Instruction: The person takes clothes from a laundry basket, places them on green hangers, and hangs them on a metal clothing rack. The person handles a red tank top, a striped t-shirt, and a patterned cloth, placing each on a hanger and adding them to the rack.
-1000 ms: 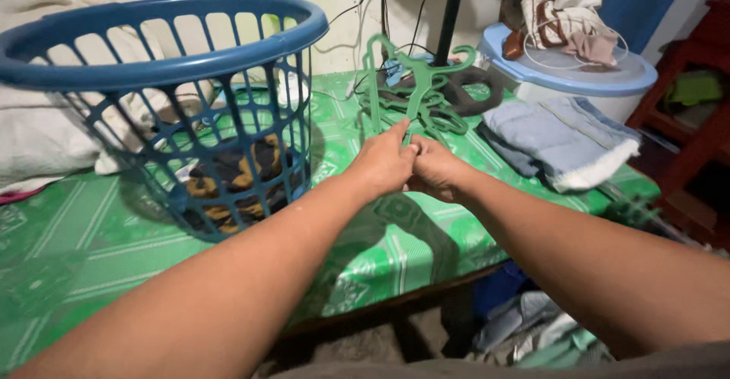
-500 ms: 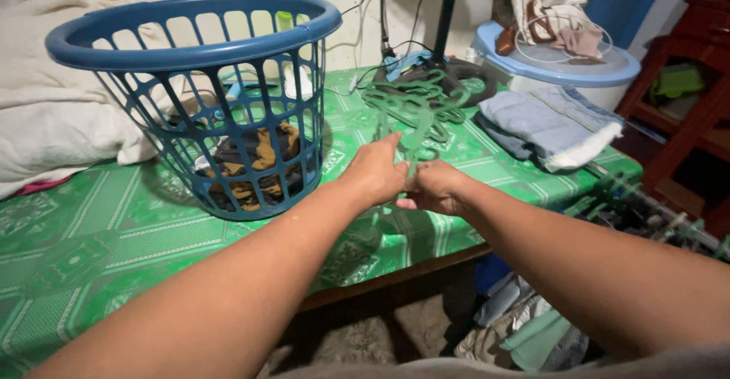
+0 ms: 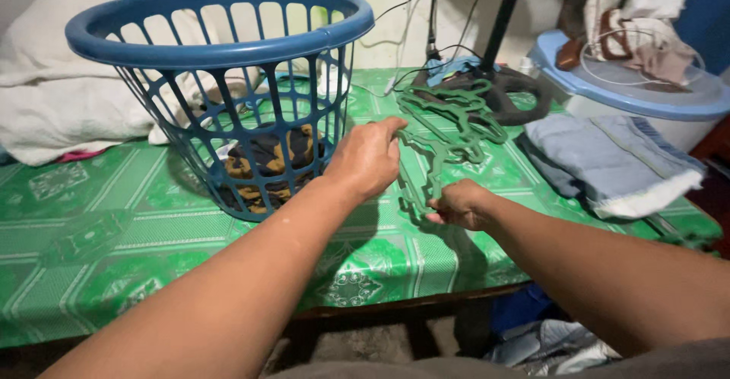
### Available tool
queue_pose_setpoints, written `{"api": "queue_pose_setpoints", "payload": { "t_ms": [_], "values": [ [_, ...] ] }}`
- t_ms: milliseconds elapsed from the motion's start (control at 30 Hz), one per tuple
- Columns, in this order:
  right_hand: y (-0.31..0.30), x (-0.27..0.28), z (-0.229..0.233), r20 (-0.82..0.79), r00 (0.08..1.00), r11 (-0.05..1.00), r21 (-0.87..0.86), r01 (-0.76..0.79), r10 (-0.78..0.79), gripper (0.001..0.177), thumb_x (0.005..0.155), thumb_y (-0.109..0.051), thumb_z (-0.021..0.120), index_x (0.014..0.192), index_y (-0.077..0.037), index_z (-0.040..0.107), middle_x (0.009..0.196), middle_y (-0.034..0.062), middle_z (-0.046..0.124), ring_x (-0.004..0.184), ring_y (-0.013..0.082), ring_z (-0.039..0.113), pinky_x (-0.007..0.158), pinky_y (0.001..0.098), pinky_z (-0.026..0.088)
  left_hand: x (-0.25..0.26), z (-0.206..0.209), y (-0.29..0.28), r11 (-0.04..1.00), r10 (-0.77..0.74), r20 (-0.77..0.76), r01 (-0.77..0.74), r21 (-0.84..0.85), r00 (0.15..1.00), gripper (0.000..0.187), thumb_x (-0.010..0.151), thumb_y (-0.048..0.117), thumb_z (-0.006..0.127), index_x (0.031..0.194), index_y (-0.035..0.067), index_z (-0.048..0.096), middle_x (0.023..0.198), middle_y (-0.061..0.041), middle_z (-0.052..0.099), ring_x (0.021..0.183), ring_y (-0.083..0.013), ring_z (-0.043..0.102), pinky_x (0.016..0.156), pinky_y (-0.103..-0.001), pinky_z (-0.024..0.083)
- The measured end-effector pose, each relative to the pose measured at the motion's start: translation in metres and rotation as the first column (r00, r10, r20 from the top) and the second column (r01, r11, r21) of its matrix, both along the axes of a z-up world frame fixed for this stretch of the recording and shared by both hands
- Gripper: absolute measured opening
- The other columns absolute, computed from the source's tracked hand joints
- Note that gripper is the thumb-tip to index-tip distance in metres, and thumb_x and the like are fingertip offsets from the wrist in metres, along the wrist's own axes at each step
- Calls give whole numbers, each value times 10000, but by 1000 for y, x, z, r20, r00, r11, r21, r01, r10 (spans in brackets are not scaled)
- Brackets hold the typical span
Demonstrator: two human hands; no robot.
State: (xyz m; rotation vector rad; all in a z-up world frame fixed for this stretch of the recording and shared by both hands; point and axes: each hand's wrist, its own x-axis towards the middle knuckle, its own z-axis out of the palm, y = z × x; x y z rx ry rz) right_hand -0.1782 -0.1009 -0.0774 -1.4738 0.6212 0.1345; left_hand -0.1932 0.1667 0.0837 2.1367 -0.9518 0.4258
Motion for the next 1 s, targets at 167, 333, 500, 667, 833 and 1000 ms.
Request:
{"api": "queue_pose_setpoints", "payload": {
  "t_ms": [167,333,500,667,833,1000],
  "values": [
    [-18,20,-16,-57,998,999,-38,-34,31,54,907,100,642,913,51,620,918,155,650,809,292,668,725,412,629,8,11,-7,987,-19,315,68,-145,949,320,883,44,582,1187,63,679,1050,-225,709,999,-434,664,894,-510,525],
    [-19,38,-21,-108,992,983,-165,-77,60,107,878,-8,737,865,2,632,870,113,637,746,246,651,713,396,600,9,33,-7,985,19,467,65,-163,884,341,861,-13,610,1182,72,686,1118,-171,670,1087,-387,616,966,-467,508],
    [-13,46,-8,-164,980,929,-333,-162,113,238,887,-164,773,864,0,602,777,98,491,624,218,463,563,418,435,-1,50,0,985,71,567,34,-172,820,388,837,-22,664,1209,87,687,1248,-118,607,1231,-340,531,1072,-468,431],
    [18,63,36,26,998,923,-383,-39,53,340,929,-313,748,1015,2,655,891,129,568,738,233,485,632,470,411,1,61,10,978,205,680,-117,-174,704,507,815,-20,692,1298,132,670,1424,-170,476,1398,-374,403,1213,-555,251],
    [64,71,108,334,942,990,-124,63,-18,735,956,-613,595,1388,-19,555,1108,126,516,984,289,456,906,573,442,13,65,27,926,367,650,-325,-191,666,549,856,117,725,1382,44,586,1470,-225,421,1443,-410,336,1225,-588,155],
    [104,66,172,426,898,993,88,76,-107,898,862,-689,517,1594,-222,287,1540,185,371,1348,485,396,1092,699,310,22,62,46,890,409,607,-445,-101,682,613,879,210,705,1399,-67,533,1401,-261,503,1367,-415,387,1181,-568,175]
  ]
}}
